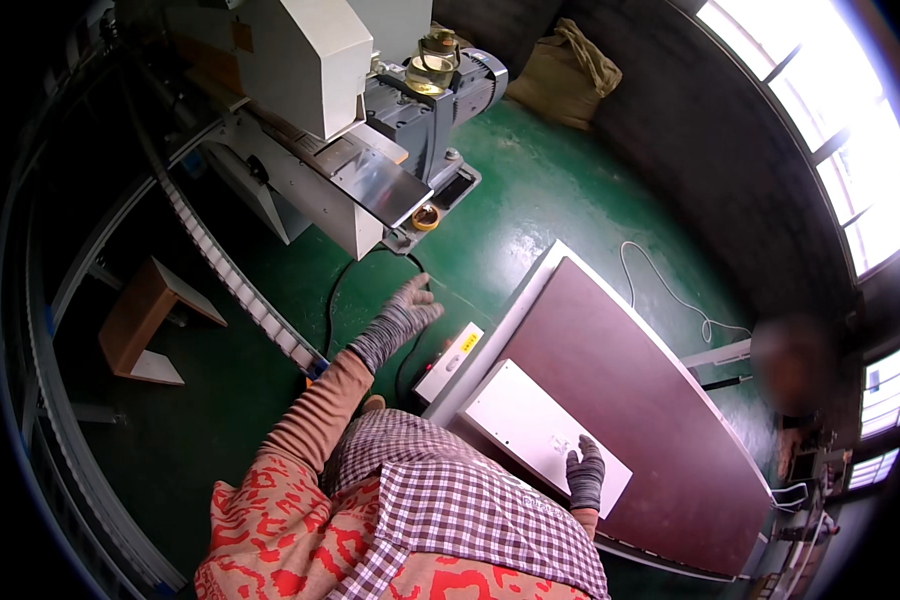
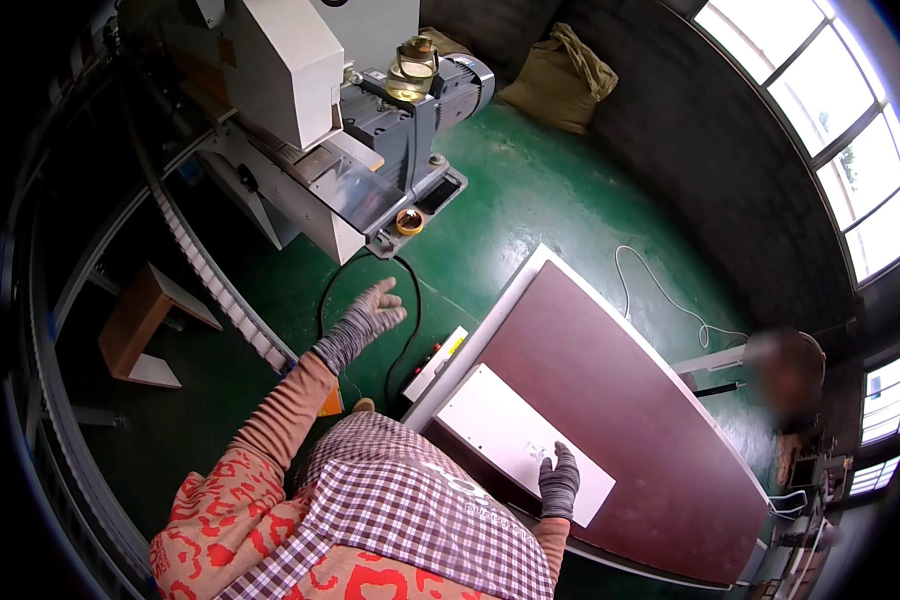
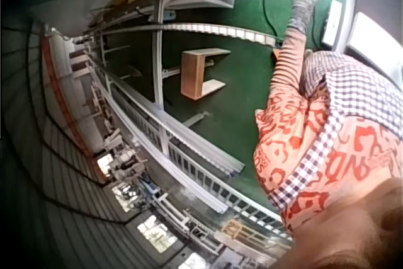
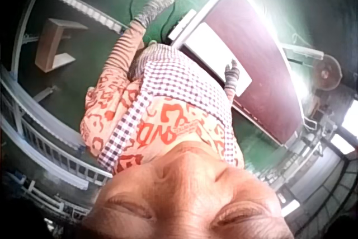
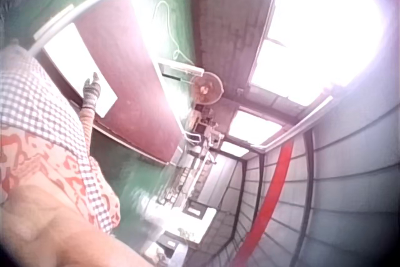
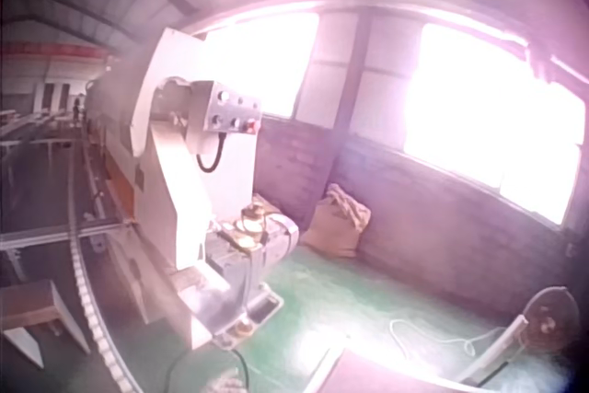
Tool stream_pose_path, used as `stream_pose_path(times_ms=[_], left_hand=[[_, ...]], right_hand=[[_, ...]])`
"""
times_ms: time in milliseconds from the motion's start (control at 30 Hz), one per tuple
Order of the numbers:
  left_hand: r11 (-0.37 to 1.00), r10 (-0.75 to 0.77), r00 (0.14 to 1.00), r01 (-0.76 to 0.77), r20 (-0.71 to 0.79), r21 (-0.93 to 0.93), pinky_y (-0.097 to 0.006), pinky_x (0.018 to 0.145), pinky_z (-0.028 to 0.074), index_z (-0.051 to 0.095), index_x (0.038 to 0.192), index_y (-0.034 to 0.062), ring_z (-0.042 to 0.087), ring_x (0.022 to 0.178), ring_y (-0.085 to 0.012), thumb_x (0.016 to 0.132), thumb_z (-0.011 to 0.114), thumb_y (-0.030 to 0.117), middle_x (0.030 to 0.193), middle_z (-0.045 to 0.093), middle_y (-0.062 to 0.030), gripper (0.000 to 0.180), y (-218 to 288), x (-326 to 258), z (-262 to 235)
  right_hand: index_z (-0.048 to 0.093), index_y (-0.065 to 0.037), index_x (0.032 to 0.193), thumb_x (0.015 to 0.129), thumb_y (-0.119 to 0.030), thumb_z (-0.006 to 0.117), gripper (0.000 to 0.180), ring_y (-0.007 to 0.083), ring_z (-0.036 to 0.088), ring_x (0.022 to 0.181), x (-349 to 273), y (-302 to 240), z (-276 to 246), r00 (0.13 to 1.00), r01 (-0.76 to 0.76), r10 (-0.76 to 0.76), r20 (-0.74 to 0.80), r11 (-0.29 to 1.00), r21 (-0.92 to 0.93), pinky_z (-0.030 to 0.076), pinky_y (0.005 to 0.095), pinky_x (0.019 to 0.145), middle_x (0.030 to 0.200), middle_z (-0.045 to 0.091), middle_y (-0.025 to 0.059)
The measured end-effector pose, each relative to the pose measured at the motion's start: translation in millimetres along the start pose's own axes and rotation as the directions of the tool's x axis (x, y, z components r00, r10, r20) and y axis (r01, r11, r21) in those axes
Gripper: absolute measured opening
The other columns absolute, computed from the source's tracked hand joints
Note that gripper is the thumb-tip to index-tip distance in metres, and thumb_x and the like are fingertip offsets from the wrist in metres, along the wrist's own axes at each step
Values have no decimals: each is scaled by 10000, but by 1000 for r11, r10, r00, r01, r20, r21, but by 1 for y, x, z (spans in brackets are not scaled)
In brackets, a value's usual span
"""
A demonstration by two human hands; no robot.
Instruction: The person operates a large industrial edge banding machine in a factory setting. They feed white rectangular wooden panels into the machine one by one, retrieve them after processing, and stack them on a nearby table. The person wears protective gloves and a patterned shirt while performing the repetitive task.
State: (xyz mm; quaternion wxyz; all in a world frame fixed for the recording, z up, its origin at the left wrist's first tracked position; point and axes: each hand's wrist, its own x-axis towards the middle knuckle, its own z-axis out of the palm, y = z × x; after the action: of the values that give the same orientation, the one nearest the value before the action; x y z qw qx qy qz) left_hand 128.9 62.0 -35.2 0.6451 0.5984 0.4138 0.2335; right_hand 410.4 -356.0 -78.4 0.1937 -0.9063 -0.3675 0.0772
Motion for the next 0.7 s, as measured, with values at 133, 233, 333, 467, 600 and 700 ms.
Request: stream_pose_path(times_ms=[133, 233, 333, 467, 600, 700], left_hand=[[783, -140, 959, -45, -246, -621, -336, 801, 552, 401, 1405, 97, 640, 919, -200, 925, 636, 162, 1079, 614, -95, 538, 26, 13, -78], [679, -139, 902, -214, -409, -703, -396, 825, 540, 485, 1283, 136, 640, 932, -234, 931, 636, 228, 1064, 620, -87, 394, 30, 28, -120], [643, -202, 868, -231, -453, -730, -403, 929, 497, 486, 1294, 130, 591, 1072, -259, 926, 630, 347, 1168, 583, -111, 451, 29, 43, -164], [588, -231, 858, -253, -459, -768, -405, 1074, 387, 379, 1397, 19, 456, 1273, -284, 926, 604, 429, 1376, 454, -152, 664, 18, 70, -211], [541, -263, 839, -281, -476, -793, -411, 1149, 287, 262, 1448, -66, 337, 1388, -292, 884, 631, 505, 1514, 307, -170, 884, 24, 92, -243], [542, -305, 817, -273, -490, -794, -404, 1148, 286, 253, 1452, -60, 332, 1395, -292, 833, 667, 558, 1503, 324, -165, 968, 15, 125, -272]], right_hand=[[616, -47, 1195, 850, -172, 658, 369, 321, 645, 1018, 7, -79, 28, 989, 62, -72, 132, 995, 82, 505, 410, 910, 1106, 664, 179], [597, -62, 1227, 802, -286, 704, 492, 362, 584, 1093, 7, -117, 24, 955, 87, -51, 293, 990, -113, 462, 459, 949, 1177, 611, 188], [594, -65, 1232, 775, -321, 730, 541, 376, 565, 1122, 7, -122, 26, 937, 73, -13, 348, 985, -159, 453, 462, 966, 1234, 576, 196], [593, -59, 1228, 765, -332, 740, 557, 379, 557, 1141, 5, -117, 27, 936, 65, -7, 351, 986, -156, 450, 452, 983, 1254, 563, 207], [591, -51, 1225, 752, -344, 750, 578, 380, 556, 1143, 4, -125, 29, 937, 30, 43, 347, 979, -201, 449, 446, 988, 1259, 557, 212], [595, -47, 1208, 741, -342, 758, 575, 372, 558, 1135, 4, -132, 29, 945, -11, 70, 320, 983, -183, 448, 444, 985, 1245, 560, 208]])
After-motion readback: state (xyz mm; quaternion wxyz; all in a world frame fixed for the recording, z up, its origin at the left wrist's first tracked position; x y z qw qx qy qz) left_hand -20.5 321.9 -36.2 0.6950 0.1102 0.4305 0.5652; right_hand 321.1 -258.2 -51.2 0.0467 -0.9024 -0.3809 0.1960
